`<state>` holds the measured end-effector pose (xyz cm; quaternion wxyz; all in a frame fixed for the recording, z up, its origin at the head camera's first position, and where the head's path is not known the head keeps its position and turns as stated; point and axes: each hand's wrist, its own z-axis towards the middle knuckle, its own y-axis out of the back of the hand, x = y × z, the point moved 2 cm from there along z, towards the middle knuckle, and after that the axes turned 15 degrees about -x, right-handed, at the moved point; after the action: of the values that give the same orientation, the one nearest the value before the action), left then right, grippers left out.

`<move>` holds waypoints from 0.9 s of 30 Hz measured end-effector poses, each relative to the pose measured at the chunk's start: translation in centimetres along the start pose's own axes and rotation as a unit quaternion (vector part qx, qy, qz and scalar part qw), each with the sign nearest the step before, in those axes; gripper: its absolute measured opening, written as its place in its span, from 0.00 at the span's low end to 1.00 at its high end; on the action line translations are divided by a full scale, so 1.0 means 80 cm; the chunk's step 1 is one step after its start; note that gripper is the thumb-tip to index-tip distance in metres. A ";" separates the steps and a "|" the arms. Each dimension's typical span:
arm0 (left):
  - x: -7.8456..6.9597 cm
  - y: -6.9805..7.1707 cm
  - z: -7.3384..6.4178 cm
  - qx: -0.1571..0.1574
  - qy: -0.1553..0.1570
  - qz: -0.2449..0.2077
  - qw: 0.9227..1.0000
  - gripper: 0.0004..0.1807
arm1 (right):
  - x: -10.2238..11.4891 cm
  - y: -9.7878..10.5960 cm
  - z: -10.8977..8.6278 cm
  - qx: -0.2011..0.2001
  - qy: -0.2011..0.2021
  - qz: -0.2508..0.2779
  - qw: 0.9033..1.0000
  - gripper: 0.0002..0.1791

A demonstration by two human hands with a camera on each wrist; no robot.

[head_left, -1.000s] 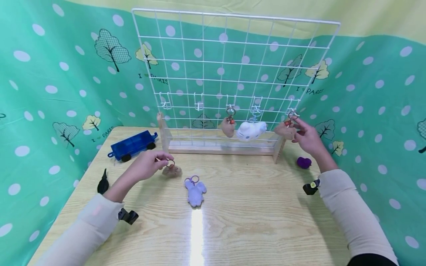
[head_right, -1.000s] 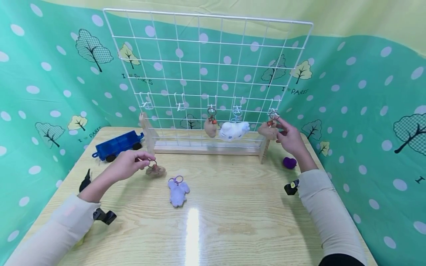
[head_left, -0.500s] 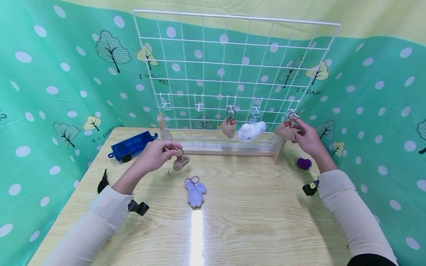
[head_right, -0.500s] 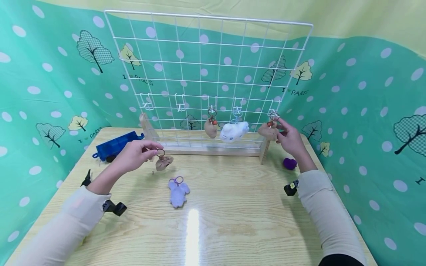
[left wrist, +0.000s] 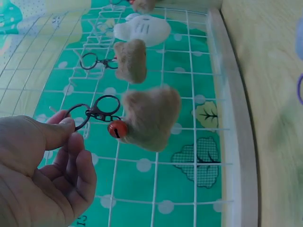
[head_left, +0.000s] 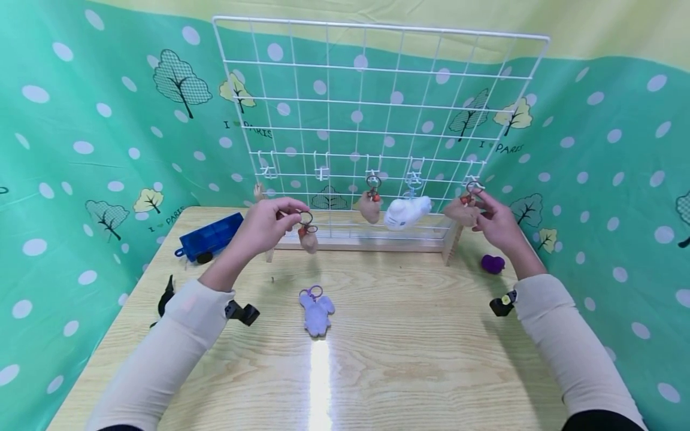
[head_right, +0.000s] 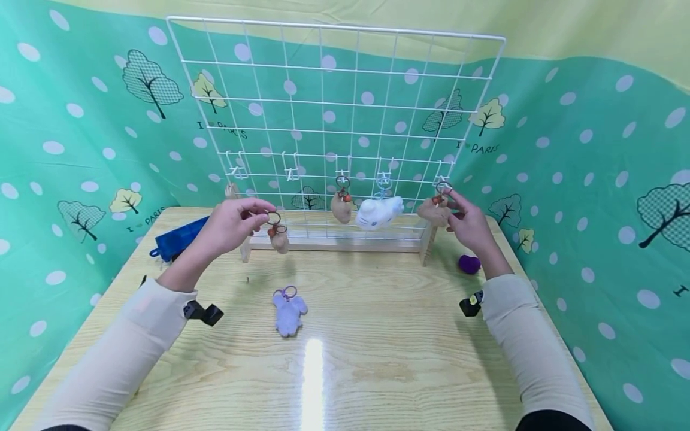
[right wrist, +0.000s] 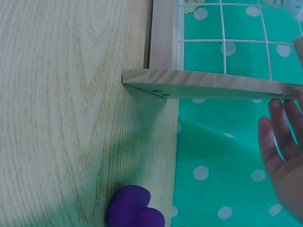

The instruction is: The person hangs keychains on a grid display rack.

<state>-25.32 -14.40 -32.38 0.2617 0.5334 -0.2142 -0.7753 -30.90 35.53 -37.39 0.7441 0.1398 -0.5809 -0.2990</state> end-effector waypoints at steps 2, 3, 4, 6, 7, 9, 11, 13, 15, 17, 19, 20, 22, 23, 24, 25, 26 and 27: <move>-0.004 -0.002 0.006 -0.008 -0.006 -0.002 1.000 0.12 | 0.000 0.000 0.000 -0.001 -0.001 0.000 1.000 0.37; -0.006 -0.002 0.009 -0.012 -0.009 -0.004 1.000 0.12 | 0.000 0.000 0.000 0.000 -0.001 0.001 1.000 0.37; -0.007 -0.003 0.011 -0.015 -0.011 -0.006 1.000 0.12 | 0.000 0.000 0.000 0.000 0.000 0.001 1.000 0.37; -0.011 -0.004 0.016 -0.021 -0.015 -0.011 1.000 0.12 | 0.000 0.000 -0.001 0.000 0.004 0.006 1.000 0.37; -0.013 -0.004 0.018 -0.025 -0.018 -0.016 0.999 0.12 | 0.000 0.000 -0.001 0.000 0.006 0.008 1.000 0.37; -0.017 -0.004 0.022 -0.030 -0.022 -0.029 0.999 0.12 | -0.001 -0.001 -0.001 0.000 0.011 0.012 1.000 0.37; -0.021 -0.004 0.026 -0.038 -0.024 -0.046 0.998 0.11 | -0.001 -0.001 -0.001 -0.001 0.011 0.014 1.000 0.37; -0.024 -0.005 0.030 -0.046 -0.022 -0.065 0.997 0.12 | -0.001 -0.001 0.000 0.000 0.010 0.016 1.000 0.36; -0.027 -0.005 0.035 -0.056 -0.016 -0.081 0.995 0.12 | 0.000 -0.001 0.000 0.001 0.007 0.017 1.000 0.36; -0.029 -0.006 0.039 -0.061 -0.005 -0.093 0.994 0.12 | 0.000 -0.001 0.001 0.002 0.003 0.018 1.000 0.36; -0.030 -0.008 0.043 -0.067 0.002 -0.099 0.993 0.12 | 0.000 -0.001 0.001 0.004 0.002 0.019 1.000 0.36; -0.030 -0.009 0.044 -0.069 0.007 -0.102 0.992 0.12 | 0.000 -0.001 0.001 0.006 0.001 0.020 1.000 0.36; -0.030 -0.010 0.047 -0.070 0.018 -0.109 0.991 0.12 | -0.001 -0.001 0.000 0.009 -0.002 0.020 1.000 0.37; -0.029 -0.011 0.048 -0.071 0.023 -0.113 0.991 0.12 | -0.001 -0.001 0.000 0.010 -0.001 0.019 1.000 0.38; -0.029 -0.012 0.049 -0.071 0.027 -0.116 0.990 0.12 | -0.001 -0.001 0.000 0.011 -0.005 0.019 1.000 0.38; -0.029 -0.013 0.050 -0.069 0.032 -0.121 0.990 0.12 | -0.002 -0.001 0.000 0.012 -0.006 0.018 1.000 0.38; -0.028 -0.014 0.050 -0.068 0.036 -0.124 0.989 0.12 | -0.002 -0.001 0.000 0.012 -0.007 0.017 1.000 0.38; -0.028 -0.014 0.051 -0.066 0.040 -0.127 0.989 0.12 | -0.002 0.000 0.000 0.011 -0.007 0.015 1.000 0.38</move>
<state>-28.72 -11.89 -30.12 0.2042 0.5682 -0.0820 -0.7929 -30.96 35.61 -37.55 0.7424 0.1375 -0.5916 -0.2827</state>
